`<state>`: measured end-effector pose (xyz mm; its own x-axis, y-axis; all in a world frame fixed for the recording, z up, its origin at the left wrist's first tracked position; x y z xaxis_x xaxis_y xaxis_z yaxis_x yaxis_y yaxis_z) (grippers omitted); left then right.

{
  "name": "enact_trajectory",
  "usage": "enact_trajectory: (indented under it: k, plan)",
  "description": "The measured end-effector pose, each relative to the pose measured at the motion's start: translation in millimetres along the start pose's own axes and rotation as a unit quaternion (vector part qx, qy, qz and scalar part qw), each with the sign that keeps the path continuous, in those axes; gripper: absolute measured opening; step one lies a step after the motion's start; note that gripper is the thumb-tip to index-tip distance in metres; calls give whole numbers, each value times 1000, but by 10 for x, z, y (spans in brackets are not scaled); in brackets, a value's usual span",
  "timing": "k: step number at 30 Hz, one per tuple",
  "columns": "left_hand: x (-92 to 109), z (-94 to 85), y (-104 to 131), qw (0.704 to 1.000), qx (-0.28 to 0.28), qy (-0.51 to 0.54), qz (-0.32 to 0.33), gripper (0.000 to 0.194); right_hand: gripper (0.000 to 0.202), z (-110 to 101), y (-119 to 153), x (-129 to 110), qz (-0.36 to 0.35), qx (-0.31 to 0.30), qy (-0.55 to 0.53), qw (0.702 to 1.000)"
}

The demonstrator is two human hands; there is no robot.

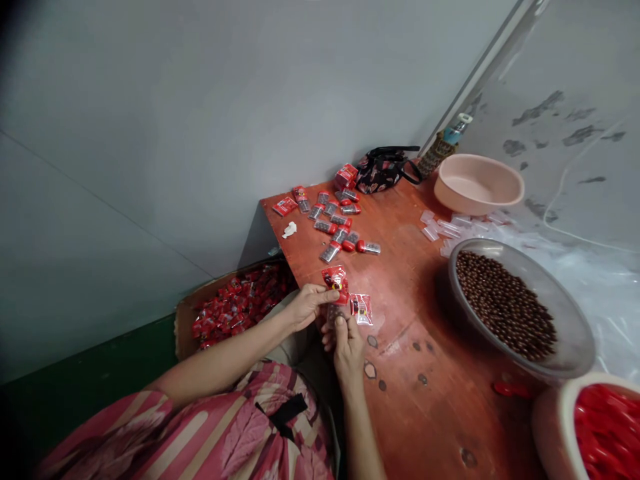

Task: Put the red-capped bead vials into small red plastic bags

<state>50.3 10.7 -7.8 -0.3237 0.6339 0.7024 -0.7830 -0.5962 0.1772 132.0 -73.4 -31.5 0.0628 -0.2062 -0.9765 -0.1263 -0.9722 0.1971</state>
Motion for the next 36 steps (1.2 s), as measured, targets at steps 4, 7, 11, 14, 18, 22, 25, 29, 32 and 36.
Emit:
enact_trajectory:
  k: [4, 7, 11, 14, 18, 22, 25, 29, 32, 36]
  plan:
    - [26, -64, -36, 998, -1, -61, 13, 35, 35, -30, 6, -50, -5, 10, 9, 1000]
    - [21, -105, -43, 995, 20, -87, 37, 34, 41, -98, 49, -119, -23, 107, 130, 985]
    - [50, -60, 4, 994, 26, -99, 28, 36, 40, -11, 16, -76, -1, 42, 21, 999]
    - [84, -11, 15, 996, 13, -89, 10, 38, 39, 60, -16, -70, 13, -26, -68, 997]
    - [61, -62, -6, 995, 41, -91, 17, 37, 35, -24, 4, -157, -7, 46, 83, 995]
    - [-28, -125, 50, 985, 77, -155, 16, 38, 35, -16, 15, -119, 0, 52, 53, 997]
    - [-91, -83, 113, 982, 56, -179, 9, 39, 37, 41, 1, -51, 17, 12, -66, 998]
    - [-126, -37, 117, 993, 54, -90, 45, 34, 36, 17, 6, -48, 15, 28, -2, 999]
    - [-151, -42, 67, 995, 75, -5, 62, 30, 37, -37, 37, -87, -19, 83, 146, 986]
    - [-192, -9, 43, 997, 58, 15, 46, 30, 41, -50, 66, -73, -27, 105, 162, 981]
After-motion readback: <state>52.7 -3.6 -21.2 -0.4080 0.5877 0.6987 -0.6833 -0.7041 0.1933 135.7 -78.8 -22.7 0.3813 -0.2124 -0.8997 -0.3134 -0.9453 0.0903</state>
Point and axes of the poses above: each hand's wrist, its own y-axis away from the middle knuckle, its own z-axis out of the palm, x = y × z, the point moved 5 cm from there along -y, towards the middle knuckle, and after that the axes turned 14 degrees about -x, right-handed, at the moved point
